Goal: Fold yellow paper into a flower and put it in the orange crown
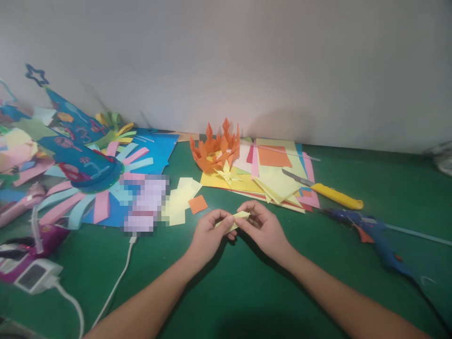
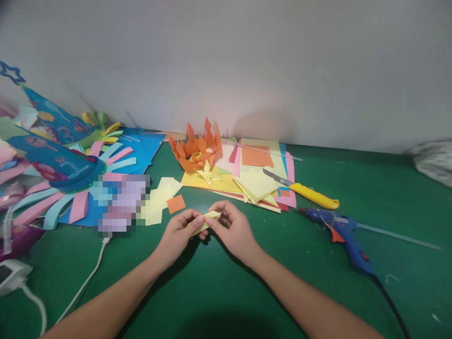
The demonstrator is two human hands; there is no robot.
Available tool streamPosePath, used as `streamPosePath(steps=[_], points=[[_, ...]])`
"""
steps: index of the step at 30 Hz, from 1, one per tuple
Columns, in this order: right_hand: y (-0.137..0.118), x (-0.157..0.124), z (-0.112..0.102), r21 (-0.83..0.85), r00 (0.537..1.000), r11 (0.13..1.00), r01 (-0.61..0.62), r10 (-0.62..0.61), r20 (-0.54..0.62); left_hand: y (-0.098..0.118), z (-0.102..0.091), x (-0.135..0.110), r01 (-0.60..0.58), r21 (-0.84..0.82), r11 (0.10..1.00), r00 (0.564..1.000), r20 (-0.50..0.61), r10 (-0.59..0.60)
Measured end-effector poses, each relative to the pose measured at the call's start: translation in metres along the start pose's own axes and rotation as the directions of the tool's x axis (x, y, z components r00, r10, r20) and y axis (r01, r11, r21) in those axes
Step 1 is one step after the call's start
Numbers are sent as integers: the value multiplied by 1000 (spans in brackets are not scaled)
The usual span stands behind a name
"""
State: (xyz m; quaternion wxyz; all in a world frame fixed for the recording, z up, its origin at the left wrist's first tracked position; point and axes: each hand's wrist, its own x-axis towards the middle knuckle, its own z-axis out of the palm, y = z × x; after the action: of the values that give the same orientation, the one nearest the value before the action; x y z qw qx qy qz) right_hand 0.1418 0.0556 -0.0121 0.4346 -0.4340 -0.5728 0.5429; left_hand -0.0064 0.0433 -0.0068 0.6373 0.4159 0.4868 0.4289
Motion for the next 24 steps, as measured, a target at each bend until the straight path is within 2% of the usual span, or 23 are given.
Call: streamPosePath(steps=[7, 11, 14, 17, 20, 24], points=[[0, 0, -1, -11, 1000, 1000, 14, -15, -17, 2, 1, -2, -16, 90, 996, 1000, 10, 15], [-1, 2, -3, -52, 999, 998, 29, -27, 38, 4, 0, -2, -38, 146, 989, 999, 12, 37], [0, 3, -4, -81, 997, 995, 63, -59, 55, 5, 0, -3, -101, 250, 963, 995, 15, 101], [2, 3, -3, -84, 998, 996, 38, -34, 46, 4, 0, -3, -165, 304, 938, 985, 7, 171], [5, 5, -2, -83, 998, 996, 19, -14, 54, 2, -2, -1, -182, 277, 944, 982, -4, 190], [7, 8, -3, -67, 999, 998, 18, -21, -36, 1, -7, 3, -88, 155, 984, 994, -52, 97]])
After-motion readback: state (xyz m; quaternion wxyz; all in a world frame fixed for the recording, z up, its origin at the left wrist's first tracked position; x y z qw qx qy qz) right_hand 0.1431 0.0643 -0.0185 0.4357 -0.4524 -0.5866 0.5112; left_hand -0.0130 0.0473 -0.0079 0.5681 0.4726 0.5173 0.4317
